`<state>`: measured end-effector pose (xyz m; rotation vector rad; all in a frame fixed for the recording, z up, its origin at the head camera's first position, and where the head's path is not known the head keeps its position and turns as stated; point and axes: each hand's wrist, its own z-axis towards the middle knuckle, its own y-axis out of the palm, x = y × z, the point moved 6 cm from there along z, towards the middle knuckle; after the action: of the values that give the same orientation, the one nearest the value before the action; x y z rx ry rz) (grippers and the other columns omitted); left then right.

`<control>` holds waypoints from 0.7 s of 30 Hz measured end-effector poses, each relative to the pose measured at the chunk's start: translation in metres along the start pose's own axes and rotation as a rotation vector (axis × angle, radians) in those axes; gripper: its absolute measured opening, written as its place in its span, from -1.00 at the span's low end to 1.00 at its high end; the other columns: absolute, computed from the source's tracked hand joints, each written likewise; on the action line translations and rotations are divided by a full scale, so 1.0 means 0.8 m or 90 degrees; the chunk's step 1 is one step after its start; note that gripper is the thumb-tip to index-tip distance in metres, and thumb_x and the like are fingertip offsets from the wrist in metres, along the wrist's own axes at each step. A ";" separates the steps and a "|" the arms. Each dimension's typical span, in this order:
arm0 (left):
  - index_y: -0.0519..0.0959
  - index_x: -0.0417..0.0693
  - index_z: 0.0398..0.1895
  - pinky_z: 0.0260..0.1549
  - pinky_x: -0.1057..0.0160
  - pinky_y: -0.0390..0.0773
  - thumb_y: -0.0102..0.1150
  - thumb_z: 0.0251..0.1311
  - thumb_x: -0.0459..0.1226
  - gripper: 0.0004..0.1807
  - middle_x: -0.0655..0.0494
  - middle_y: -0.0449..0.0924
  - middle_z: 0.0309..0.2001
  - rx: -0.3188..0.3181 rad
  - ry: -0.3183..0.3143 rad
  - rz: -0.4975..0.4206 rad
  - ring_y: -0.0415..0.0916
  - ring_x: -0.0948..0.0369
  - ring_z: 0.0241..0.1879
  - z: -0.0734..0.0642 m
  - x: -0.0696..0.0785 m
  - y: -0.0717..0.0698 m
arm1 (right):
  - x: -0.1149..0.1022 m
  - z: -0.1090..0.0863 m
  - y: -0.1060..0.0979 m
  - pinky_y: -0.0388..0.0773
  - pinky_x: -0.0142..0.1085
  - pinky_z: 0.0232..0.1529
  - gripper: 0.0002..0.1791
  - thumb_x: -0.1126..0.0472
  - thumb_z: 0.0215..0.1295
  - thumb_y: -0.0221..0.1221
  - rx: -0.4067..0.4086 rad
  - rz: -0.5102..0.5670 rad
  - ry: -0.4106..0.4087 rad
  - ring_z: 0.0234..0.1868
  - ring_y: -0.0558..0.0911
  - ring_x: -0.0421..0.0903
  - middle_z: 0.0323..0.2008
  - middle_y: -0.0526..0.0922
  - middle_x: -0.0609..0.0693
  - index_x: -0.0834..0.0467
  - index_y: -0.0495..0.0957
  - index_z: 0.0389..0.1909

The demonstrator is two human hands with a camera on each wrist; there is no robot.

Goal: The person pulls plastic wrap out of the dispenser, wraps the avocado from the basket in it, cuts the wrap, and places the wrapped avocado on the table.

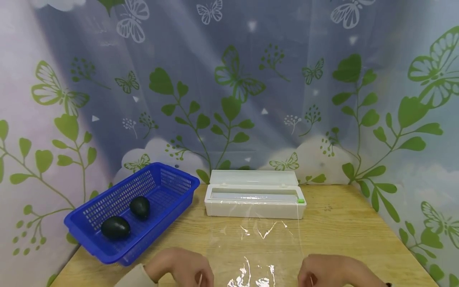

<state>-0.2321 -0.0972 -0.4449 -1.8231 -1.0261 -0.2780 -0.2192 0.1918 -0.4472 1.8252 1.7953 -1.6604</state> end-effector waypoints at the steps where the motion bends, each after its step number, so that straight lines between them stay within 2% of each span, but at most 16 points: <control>1: 0.64 -0.05 -0.13 -0.35 0.61 0.51 0.23 0.16 -0.26 -0.79 0.32 0.64 -0.36 0.027 0.004 0.019 0.45 0.63 -0.41 -0.002 0.000 -0.005 | -0.005 0.004 -0.013 0.51 -0.46 -0.49 -0.84 0.02 0.24 0.21 -0.003 -0.071 -0.100 -0.47 0.50 -0.44 -0.48 0.64 -0.27 -0.01 0.69 -0.36; 3: 0.62 0.00 -0.02 -0.28 0.56 0.52 0.21 0.20 -0.24 -0.73 0.26 0.68 -0.26 0.067 0.007 0.016 0.51 0.58 -0.31 -0.006 -0.001 -0.014 | -0.015 0.004 -0.030 0.55 -0.49 -0.40 -0.84 0.11 0.34 0.13 0.015 -0.108 -0.203 -0.38 0.54 -0.48 -0.34 0.68 -0.24 0.04 0.66 -0.23; 8: 0.56 -0.03 0.08 -0.14 0.44 0.56 0.16 0.26 -0.16 -0.66 0.12 0.68 -0.09 0.137 0.044 0.009 0.55 0.50 -0.15 -0.017 -0.003 -0.039 | -0.028 -0.001 -0.059 0.60 -0.42 -0.29 -0.81 0.10 0.37 0.10 0.081 -0.109 -0.250 -0.24 0.61 -0.39 -0.15 0.67 -0.16 0.01 0.59 -0.08; 11: 0.56 0.01 0.09 -0.11 0.41 0.57 0.16 0.26 -0.15 -0.65 0.13 0.66 -0.03 0.180 0.052 0.004 0.57 0.43 -0.10 -0.025 -0.007 -0.055 | -0.029 0.001 -0.072 0.61 -0.40 -0.28 -0.76 0.05 0.38 0.09 0.112 -0.090 -0.234 -0.21 0.62 -0.36 -0.11 0.66 -0.11 -0.02 0.56 -0.01; 15: 0.54 0.10 0.11 -0.10 0.40 0.57 0.16 0.26 -0.15 -0.65 0.21 0.61 0.04 0.223 0.033 -0.049 0.56 0.36 -0.03 -0.033 -0.018 -0.072 | -0.029 0.005 -0.083 0.60 -0.38 -0.26 -0.69 0.00 0.36 0.10 0.159 -0.088 -0.200 -0.17 0.62 -0.33 -0.07 0.65 -0.05 -0.02 0.53 0.05; 21: 0.51 0.18 0.14 -0.06 0.39 0.55 0.13 0.29 -0.11 -0.65 0.20 0.56 0.09 0.283 0.009 -0.089 0.53 0.24 0.06 -0.043 -0.035 -0.091 | -0.026 0.014 -0.099 0.60 -0.35 -0.18 -0.63 -0.07 0.31 0.13 0.243 -0.084 -0.155 -0.10 0.63 -0.24 0.02 0.62 -0.05 -0.02 0.52 0.08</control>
<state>-0.2957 -0.1295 -0.3975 -1.3517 -1.1076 -0.1319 -0.2794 0.1945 -0.3909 1.5583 1.6135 -2.2956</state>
